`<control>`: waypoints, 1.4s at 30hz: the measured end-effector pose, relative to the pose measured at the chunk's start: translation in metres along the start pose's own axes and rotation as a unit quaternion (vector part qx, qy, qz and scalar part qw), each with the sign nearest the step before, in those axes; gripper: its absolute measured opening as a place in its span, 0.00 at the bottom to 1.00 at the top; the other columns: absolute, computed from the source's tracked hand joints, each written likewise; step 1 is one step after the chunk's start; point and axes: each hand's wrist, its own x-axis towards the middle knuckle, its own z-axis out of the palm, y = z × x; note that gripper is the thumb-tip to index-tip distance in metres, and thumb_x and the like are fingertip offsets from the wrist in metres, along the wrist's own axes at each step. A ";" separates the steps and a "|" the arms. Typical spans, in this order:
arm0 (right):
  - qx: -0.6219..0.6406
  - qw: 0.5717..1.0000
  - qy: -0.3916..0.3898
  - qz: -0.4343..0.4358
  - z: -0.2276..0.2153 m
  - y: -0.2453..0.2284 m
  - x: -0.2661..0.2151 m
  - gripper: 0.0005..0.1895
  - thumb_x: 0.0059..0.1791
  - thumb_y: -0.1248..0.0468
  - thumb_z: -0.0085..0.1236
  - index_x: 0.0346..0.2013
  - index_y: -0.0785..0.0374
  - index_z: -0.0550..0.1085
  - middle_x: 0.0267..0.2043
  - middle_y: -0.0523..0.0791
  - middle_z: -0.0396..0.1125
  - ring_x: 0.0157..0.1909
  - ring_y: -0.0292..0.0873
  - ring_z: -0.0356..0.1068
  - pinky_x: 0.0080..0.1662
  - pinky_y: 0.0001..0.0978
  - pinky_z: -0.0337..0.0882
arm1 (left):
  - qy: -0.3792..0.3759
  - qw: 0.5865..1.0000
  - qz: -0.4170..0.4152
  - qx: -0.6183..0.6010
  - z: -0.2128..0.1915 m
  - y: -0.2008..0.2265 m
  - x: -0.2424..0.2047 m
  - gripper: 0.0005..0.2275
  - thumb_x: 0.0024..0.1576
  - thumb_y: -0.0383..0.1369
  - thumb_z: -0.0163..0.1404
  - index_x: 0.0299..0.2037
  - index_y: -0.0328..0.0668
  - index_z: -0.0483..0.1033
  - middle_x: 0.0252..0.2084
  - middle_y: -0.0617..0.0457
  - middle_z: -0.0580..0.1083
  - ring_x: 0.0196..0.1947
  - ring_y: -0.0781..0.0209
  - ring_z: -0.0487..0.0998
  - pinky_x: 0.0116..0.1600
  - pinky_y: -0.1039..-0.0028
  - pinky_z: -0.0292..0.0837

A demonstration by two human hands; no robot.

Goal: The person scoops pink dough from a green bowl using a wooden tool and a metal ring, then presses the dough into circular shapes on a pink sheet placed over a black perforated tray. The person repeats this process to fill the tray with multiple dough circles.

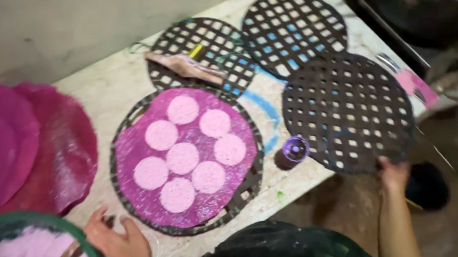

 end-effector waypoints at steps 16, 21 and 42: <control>-0.289 0.694 -0.243 -0.612 0.243 -0.229 -0.159 0.11 0.47 0.65 0.57 0.41 0.66 0.76 0.46 0.55 0.69 0.45 0.60 0.72 0.43 0.52 0.73 | -0.177 0.956 -0.025 0.232 0.088 -0.065 0.088 0.20 0.55 0.33 0.52 0.58 0.39 0.72 0.57 0.43 0.69 0.55 0.40 0.68 0.54 0.53 0.69; -0.283 0.718 -0.228 -0.593 0.248 -0.228 -0.163 0.08 0.47 0.65 0.55 0.39 0.66 0.75 0.45 0.54 0.70 0.46 0.61 0.72 0.43 0.54 0.73 | -0.104 0.956 -0.049 0.270 0.114 -0.082 0.090 0.11 0.56 0.34 0.52 0.45 0.41 0.77 0.53 0.43 0.70 0.57 0.42 0.70 0.57 0.51 0.69; -0.199 0.759 -0.279 -0.554 0.256 -0.251 -0.175 0.04 0.48 0.65 0.54 0.35 0.62 0.73 0.39 0.57 0.72 0.42 0.64 0.72 0.42 0.59 0.71 | -0.112 0.988 -0.060 0.084 0.070 -0.055 0.085 0.06 0.61 0.35 0.53 0.44 0.46 0.74 0.35 0.45 0.79 0.36 0.40 0.80 0.39 0.52 0.73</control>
